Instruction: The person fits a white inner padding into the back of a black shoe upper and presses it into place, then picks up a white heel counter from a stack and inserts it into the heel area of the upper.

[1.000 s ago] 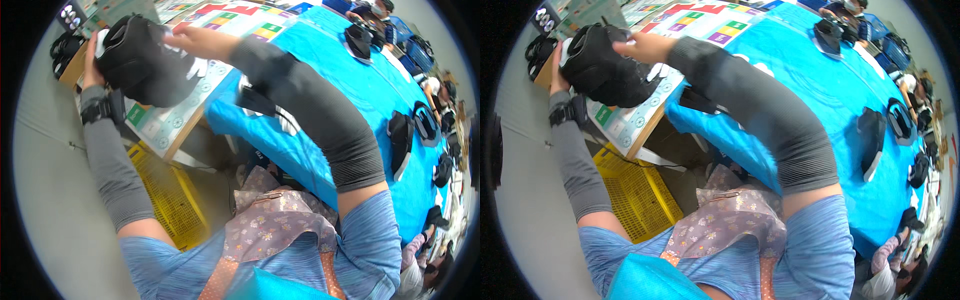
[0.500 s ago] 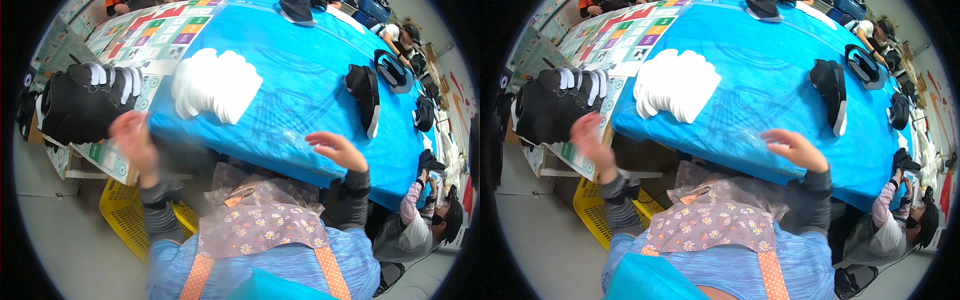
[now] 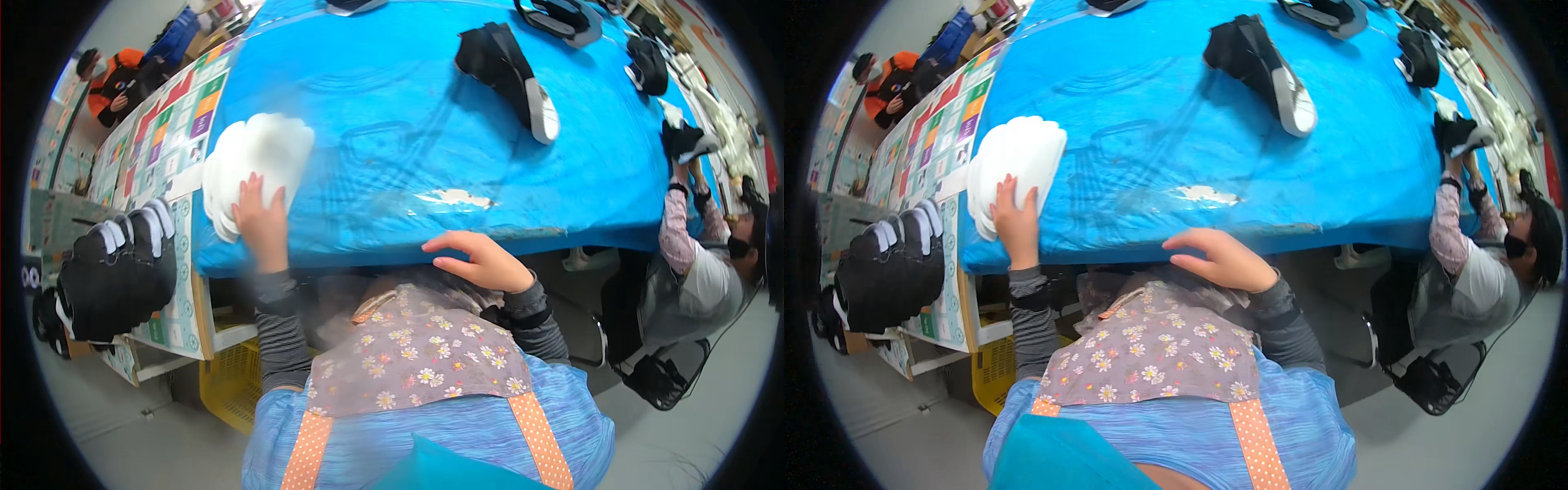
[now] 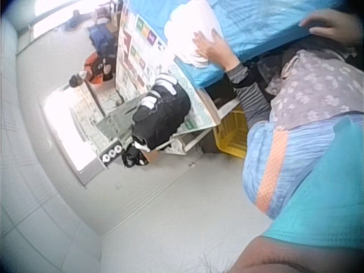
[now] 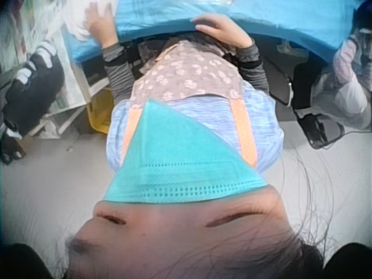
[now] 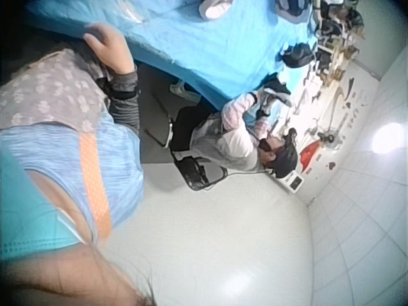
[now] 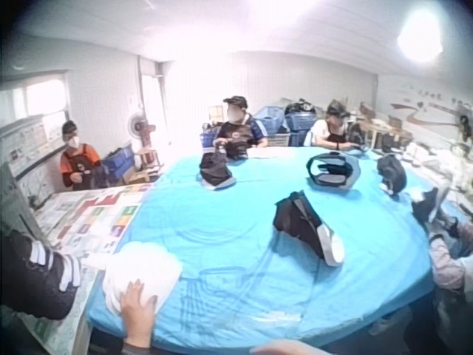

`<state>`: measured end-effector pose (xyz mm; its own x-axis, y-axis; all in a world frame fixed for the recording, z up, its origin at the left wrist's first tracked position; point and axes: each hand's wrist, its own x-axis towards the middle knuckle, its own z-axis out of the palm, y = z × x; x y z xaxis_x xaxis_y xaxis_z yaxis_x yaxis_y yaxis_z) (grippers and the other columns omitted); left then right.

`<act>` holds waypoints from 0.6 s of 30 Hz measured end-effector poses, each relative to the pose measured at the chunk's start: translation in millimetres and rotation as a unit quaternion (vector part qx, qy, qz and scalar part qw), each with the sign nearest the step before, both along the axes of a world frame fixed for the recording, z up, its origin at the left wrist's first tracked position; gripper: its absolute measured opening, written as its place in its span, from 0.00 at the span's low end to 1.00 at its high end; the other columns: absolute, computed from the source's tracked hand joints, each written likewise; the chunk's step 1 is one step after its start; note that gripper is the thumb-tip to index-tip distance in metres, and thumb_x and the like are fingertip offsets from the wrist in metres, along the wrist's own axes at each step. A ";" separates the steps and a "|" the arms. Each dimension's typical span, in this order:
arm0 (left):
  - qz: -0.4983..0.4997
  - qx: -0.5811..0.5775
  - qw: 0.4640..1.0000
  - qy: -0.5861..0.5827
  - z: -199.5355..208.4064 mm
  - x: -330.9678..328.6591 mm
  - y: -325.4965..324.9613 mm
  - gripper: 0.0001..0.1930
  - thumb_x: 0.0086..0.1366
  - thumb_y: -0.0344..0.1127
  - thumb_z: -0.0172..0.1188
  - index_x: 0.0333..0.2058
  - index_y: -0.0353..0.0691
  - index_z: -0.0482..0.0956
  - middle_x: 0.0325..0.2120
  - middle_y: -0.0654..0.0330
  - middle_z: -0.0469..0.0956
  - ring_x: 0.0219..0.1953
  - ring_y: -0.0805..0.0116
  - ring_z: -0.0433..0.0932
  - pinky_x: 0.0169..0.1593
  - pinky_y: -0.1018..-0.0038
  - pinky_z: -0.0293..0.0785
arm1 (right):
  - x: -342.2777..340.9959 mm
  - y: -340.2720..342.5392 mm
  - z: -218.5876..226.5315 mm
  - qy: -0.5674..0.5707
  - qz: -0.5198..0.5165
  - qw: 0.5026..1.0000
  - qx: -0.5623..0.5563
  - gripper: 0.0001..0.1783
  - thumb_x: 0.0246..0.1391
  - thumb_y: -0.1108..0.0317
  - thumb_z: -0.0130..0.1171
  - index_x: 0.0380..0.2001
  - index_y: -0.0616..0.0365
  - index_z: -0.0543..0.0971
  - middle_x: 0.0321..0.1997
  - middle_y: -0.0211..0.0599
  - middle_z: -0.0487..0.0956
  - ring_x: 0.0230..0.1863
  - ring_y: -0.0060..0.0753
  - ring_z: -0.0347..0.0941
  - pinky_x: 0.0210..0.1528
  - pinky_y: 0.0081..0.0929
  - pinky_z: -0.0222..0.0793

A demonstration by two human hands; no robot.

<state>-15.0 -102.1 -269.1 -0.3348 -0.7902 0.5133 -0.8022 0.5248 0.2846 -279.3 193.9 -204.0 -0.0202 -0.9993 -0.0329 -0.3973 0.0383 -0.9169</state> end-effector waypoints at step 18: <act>-0.147 0.259 0.837 0.459 81.4 -17.2 78.0 0.12 0.74 0.34 0.55 0.50 0.34 0.79 0.47 0.59 0.80 0.49 0.73 0.76 0.54 0.78 0.71 | -25.9 -16.3 53.6 -0.872 0.231 0.313 -0.297 0.21 0.72 0.54 0.43 0.64 0.36 0.71 0.67 0.14 0.68 0.65 0.23 0.66 0.74 0.48 0.52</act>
